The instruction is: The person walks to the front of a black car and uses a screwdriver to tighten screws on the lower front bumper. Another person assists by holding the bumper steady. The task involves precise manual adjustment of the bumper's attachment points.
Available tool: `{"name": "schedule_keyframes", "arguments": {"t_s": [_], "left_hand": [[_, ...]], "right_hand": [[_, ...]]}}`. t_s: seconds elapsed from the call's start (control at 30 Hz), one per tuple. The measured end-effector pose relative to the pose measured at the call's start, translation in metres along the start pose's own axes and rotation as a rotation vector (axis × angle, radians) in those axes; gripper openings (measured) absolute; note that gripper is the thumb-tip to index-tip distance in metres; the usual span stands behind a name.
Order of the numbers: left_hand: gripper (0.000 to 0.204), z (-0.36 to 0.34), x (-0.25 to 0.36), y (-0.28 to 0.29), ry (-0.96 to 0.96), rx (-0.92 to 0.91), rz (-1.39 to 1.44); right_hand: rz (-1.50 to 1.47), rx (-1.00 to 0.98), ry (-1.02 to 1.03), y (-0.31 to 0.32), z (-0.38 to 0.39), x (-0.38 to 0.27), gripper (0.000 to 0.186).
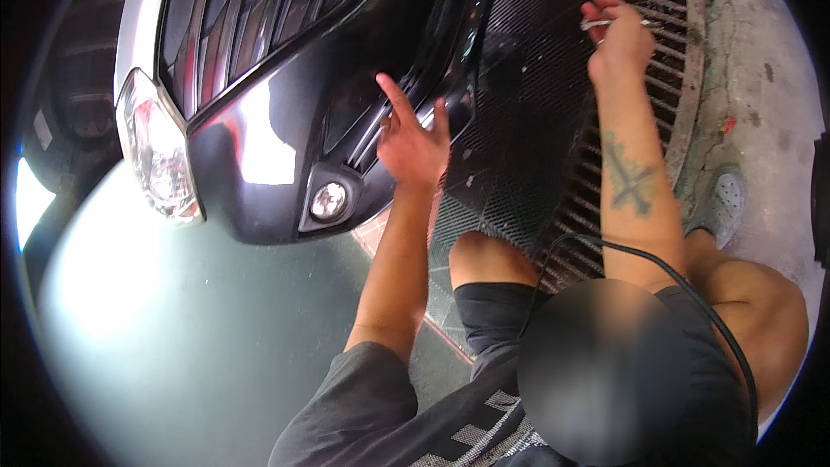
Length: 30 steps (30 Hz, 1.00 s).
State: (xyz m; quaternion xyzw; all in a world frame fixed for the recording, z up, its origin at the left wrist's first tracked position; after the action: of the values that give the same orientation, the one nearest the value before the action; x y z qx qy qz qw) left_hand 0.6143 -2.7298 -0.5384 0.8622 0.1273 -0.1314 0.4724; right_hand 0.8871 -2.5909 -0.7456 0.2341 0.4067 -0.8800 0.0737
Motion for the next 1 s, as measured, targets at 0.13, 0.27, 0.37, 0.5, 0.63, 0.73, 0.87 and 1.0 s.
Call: {"name": "schedule_keyframes", "arguments": {"t_s": [0.13,0.27,0.37,0.5,0.63,0.73,0.87,1.0], "left_hand": [[0.071,0.013,0.02,-0.018,-0.189,-0.137,-0.12],[0.035,0.018,0.05,0.006,-0.193,-0.09,0.164],[0.03,0.016,0.052,0.017,-0.083,-0.047,0.242],[0.029,0.013,0.05,0.017,-0.044,-0.052,0.254],[0.028,0.018,0.04,0.017,0.045,-0.116,0.292],[0.026,0.014,0.05,0.025,0.079,-0.085,0.514],[0.031,-0.006,0.113,0.059,0.091,-0.115,0.923],[0.035,-0.035,0.159,0.084,-0.012,0.003,0.944]], "right_hand": [[-0.106,-0.219,-0.054,-0.015,0.028,0.014,0.064],[-0.143,-0.379,-0.107,-0.013,0.025,0.033,0.05],[-0.037,-0.36,0.033,-0.016,0.026,0.014,0.044],[0.195,-0.268,0.418,-0.014,0.036,-0.018,0.042],[0.398,-0.198,0.703,-0.017,0.063,-0.04,0.042],[0.423,-0.185,0.934,-0.02,0.077,-0.056,0.041],[0.561,-0.131,1.151,-0.031,0.097,-0.079,0.039],[0.559,-0.126,1.273,-0.047,0.113,-0.096,0.04]]}}
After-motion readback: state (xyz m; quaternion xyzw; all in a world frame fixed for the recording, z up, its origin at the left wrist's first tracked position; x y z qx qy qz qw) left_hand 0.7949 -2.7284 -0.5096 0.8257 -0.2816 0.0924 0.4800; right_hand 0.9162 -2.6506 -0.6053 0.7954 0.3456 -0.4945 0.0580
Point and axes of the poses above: each hand's wrist, its own z-axis away from the middle knuckle, its own y-axis out of the back of the hand, x = y × z, the point moved 9 cm from there along -z, towards the middle knuckle, and after that the axes turned 2 degrees about x, right-handed, at the moved point
